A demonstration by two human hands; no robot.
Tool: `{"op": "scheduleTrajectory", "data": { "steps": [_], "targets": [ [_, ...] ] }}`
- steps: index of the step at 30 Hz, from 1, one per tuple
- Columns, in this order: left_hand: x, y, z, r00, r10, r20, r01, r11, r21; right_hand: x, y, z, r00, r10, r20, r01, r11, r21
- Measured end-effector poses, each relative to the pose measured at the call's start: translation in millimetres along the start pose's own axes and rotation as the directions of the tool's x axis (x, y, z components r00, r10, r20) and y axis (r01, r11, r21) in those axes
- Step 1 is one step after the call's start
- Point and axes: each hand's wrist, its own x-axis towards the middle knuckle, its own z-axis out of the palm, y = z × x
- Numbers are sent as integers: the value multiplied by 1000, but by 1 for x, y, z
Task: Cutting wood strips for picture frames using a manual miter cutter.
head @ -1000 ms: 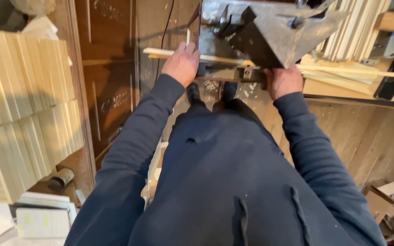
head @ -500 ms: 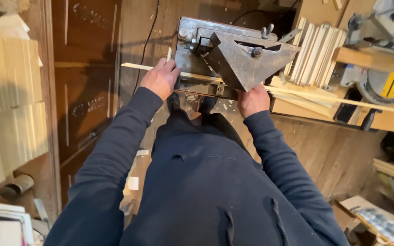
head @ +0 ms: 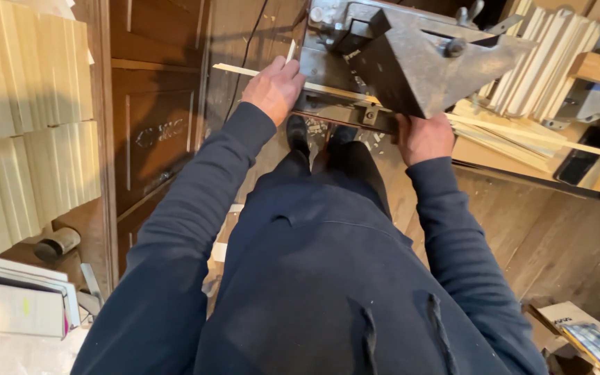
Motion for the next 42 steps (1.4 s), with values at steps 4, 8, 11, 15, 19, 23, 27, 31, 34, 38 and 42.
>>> {"op": "scheduleTrajectory", "data": {
  "steps": [4,8,11,15,19,23,27,31,34,38,42],
  "targets": [
    [-5,-8,6,999,-43,-24,41,995,-86,-4,6,17,999,27,-40,-29,999,-35],
    [-11,-6,7,997,-25,-77,17,995,-98,-11,-1,9,983,144,115,-137,989,-62],
    [-7,-10,13,996,-50,-79,39,990,-135,-16,-19,-6,999,-6,-52,6,1000,9],
    [-10,-11,30,994,-80,-74,63,975,-212,-57,-60,-3,980,-143,-136,133,988,-83],
    [-9,-10,21,989,-118,-85,97,971,-218,-71,-91,15,996,84,-10,-77,955,287],
    [-10,-11,32,986,-121,-118,95,974,-208,-46,-103,24,991,45,129,-100,879,466],
    [-9,-10,33,984,-131,-124,104,973,-205,-2,-130,14,978,86,192,-153,917,368],
    [-10,-13,32,988,-123,-89,103,975,-197,29,-135,20,988,-27,154,-2,983,185],
    [-12,-13,29,989,-116,-87,94,971,-220,55,-145,25,966,-259,-5,259,966,11],
    [-13,-14,27,990,-106,-89,88,978,-189,56,-126,49,941,-330,-72,333,942,43],
    [-19,-16,32,983,-159,-90,139,970,-202,53,-112,58,977,-214,5,212,971,114]
  ]
}}
